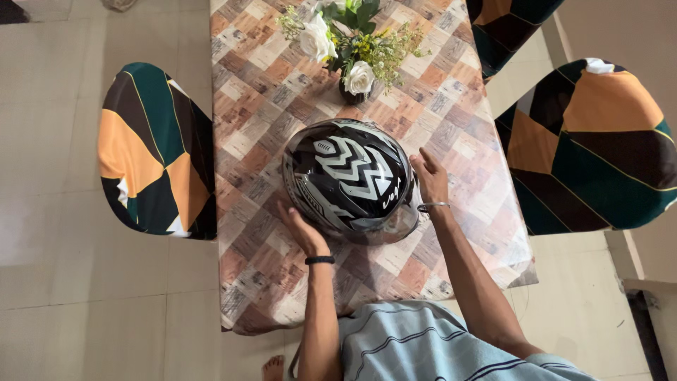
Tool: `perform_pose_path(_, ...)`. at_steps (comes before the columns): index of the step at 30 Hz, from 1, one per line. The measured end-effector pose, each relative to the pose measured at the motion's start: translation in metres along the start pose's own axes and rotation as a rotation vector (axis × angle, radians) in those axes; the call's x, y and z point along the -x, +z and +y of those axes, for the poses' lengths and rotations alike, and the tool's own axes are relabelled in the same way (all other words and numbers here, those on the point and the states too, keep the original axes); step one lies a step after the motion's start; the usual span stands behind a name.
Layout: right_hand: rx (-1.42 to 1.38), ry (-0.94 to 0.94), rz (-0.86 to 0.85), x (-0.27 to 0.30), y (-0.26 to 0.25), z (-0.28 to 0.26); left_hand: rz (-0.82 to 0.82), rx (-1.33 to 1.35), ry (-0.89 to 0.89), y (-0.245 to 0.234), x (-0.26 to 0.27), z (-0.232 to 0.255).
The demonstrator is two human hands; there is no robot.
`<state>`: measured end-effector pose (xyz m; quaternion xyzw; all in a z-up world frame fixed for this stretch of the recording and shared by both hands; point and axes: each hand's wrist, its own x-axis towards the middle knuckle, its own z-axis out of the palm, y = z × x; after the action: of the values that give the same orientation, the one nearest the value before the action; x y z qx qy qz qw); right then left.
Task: The person cleans a helmet using a cloth, wiping its visor and exterior surfaces on a table before holding it up.
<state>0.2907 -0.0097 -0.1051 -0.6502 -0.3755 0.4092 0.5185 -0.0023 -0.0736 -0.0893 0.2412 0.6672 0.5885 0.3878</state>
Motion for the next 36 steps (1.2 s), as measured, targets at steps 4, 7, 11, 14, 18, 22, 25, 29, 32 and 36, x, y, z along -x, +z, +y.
perform_pose_path(4,-0.015,-0.034,-0.123,-0.004,0.010,-0.016,-0.003,0.126,-0.054,0.002,0.007,-0.014)
perform_pose_path(7,-0.056,-0.039,-0.229,-0.006,0.014,-0.016,-0.090,0.404,-0.076,0.009,0.015,-0.019)
perform_pose_path(11,-0.043,-0.091,-0.327,-0.018,0.014,-0.006,-0.097,0.508,-0.108,0.015,0.017,-0.018)
perform_pose_path(14,0.055,-0.059,-0.331,-0.029,0.011,0.007,-0.098,0.552,-0.094,0.020,0.017,-0.013)
perform_pose_path(18,0.072,0.095,-0.339,-0.039,0.011,0.019,-0.027,0.545,-0.173,0.025,0.019,-0.005)
perform_pose_path(22,-0.001,0.064,-0.361,-0.039,0.011,0.017,-0.023,0.566,-0.167,0.031,0.020,-0.002)
perform_pose_path(25,-0.005,0.141,-0.377,-0.030,0.011,0.010,-0.021,0.578,-0.161,0.027,0.019,-0.007)
perform_pose_path(29,-0.094,0.027,-0.471,-0.018,0.014,0.001,-0.017,0.603,-0.194,0.018,0.022,-0.012)
perform_pose_path(32,-0.122,0.035,-0.501,-0.013,0.021,0.002,0.004,0.613,-0.195,0.010,0.025,-0.011)
perform_pose_path(36,-0.171,0.060,-0.533,0.002,0.021,0.001,0.029,0.645,-0.174,-0.006,0.035,-0.005)
